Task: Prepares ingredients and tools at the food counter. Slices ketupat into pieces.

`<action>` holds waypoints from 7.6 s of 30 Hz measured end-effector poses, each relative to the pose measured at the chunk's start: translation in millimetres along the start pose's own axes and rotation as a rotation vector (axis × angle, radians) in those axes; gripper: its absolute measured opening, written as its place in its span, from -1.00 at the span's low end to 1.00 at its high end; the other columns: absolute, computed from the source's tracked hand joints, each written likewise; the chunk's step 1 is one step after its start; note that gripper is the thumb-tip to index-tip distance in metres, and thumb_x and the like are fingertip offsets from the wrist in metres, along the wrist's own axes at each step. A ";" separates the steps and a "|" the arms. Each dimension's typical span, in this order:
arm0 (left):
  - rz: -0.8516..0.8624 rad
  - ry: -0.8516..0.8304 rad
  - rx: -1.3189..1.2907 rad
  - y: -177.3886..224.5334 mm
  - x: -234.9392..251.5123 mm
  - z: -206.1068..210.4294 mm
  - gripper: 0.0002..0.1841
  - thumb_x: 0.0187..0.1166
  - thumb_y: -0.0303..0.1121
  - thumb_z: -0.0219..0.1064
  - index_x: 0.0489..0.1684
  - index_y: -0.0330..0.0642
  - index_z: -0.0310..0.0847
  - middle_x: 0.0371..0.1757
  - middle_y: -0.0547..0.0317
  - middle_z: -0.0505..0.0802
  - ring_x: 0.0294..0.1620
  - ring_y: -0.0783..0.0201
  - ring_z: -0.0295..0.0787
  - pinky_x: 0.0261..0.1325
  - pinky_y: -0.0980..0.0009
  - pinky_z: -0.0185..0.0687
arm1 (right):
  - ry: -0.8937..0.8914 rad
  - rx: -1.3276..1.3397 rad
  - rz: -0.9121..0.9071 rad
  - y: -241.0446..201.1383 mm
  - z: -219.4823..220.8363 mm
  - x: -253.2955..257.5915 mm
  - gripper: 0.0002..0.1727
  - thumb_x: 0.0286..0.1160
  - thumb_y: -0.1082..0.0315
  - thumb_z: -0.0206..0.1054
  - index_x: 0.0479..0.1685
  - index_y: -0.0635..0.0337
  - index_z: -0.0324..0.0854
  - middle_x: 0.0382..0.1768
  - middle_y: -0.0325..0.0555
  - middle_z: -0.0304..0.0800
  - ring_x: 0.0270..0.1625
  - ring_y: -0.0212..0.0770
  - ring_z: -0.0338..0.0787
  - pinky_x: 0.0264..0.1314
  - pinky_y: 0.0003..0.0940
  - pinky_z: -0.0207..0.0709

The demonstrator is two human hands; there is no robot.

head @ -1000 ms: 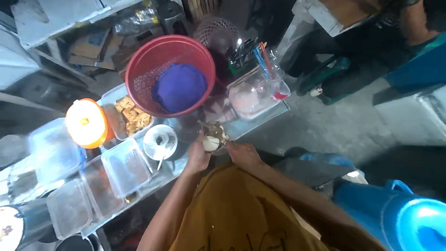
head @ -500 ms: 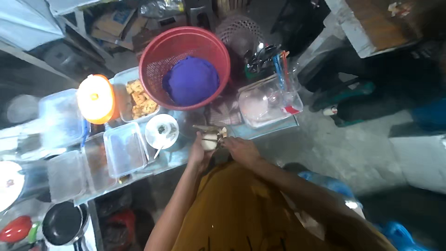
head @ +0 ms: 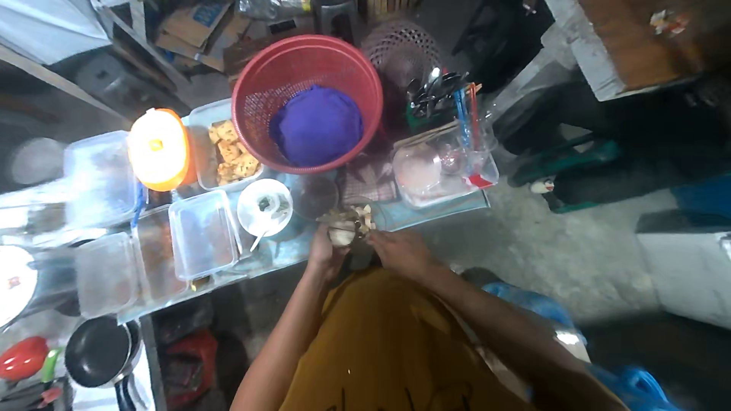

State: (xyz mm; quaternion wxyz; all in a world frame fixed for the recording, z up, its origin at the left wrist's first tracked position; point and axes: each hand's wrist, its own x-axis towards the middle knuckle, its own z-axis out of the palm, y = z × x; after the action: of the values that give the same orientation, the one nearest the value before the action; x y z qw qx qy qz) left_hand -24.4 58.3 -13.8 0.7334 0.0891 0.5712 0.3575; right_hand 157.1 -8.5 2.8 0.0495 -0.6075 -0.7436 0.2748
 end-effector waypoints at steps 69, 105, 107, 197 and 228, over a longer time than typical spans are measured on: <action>0.103 -0.012 -0.305 -29.7 3.5 11.7 -0.45 0.89 0.03 -0.19 0.39 -0.26 0.46 0.16 -0.14 0.78 0.17 0.02 0.76 0.26 0.01 0.67 | -0.187 0.094 0.376 -38.0 7.3 -5.1 -0.51 0.94 0.12 -0.17 0.48 0.25 0.47 0.13 0.21 0.81 0.23 0.18 0.85 0.29 0.09 0.68; 0.118 -0.088 -0.368 -32.3 12.3 -4.0 -0.51 0.89 -0.09 -0.29 0.25 -0.24 0.48 0.02 -0.15 0.82 -0.07 0.04 0.84 -0.16 0.18 0.78 | -0.291 0.040 0.309 -43.2 10.1 10.1 -0.59 0.83 0.42 -0.10 0.51 0.36 0.39 0.24 0.33 0.73 0.31 0.31 0.78 0.29 0.21 0.64; 0.107 -0.119 -0.350 -30.3 14.0 -6.7 -0.50 0.89 -0.08 -0.28 0.31 -0.23 0.47 0.09 -0.17 0.83 -0.09 0.07 0.86 -0.25 0.25 0.76 | -0.293 0.162 0.303 -36.1 8.0 13.2 -0.58 0.89 0.31 -0.13 0.48 0.34 0.44 0.23 0.33 0.74 0.34 0.27 0.77 0.37 0.18 0.60; 0.723 0.195 0.872 -38.5 42.9 -2.1 -0.70 0.83 -0.40 0.04 0.33 -0.35 0.55 0.00 -0.08 0.82 0.00 0.22 0.80 0.16 0.19 0.73 | -0.096 0.186 0.419 14.7 35.5 8.2 -0.38 0.87 -0.09 -0.22 0.46 0.06 0.61 0.28 0.09 0.81 0.34 0.15 0.79 0.34 0.24 0.57; 0.885 0.185 0.699 -44.6 36.9 -0.5 -0.64 0.78 -0.51 0.01 0.43 -0.48 0.47 0.21 -0.14 0.78 0.17 0.30 0.77 0.30 0.32 0.70 | -0.121 0.287 0.229 15.7 -1.2 10.2 -0.37 0.86 -0.10 -0.19 0.15 0.14 0.74 0.00 0.15 0.88 0.21 0.19 0.83 0.23 0.27 0.59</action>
State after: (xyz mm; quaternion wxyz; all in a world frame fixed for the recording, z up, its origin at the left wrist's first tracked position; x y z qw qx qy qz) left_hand -2.6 48.8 -66.5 0.3878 0.5254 0.6257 0.4267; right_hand 168.8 3.2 -6.1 0.0591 -0.6573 -0.6244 0.4178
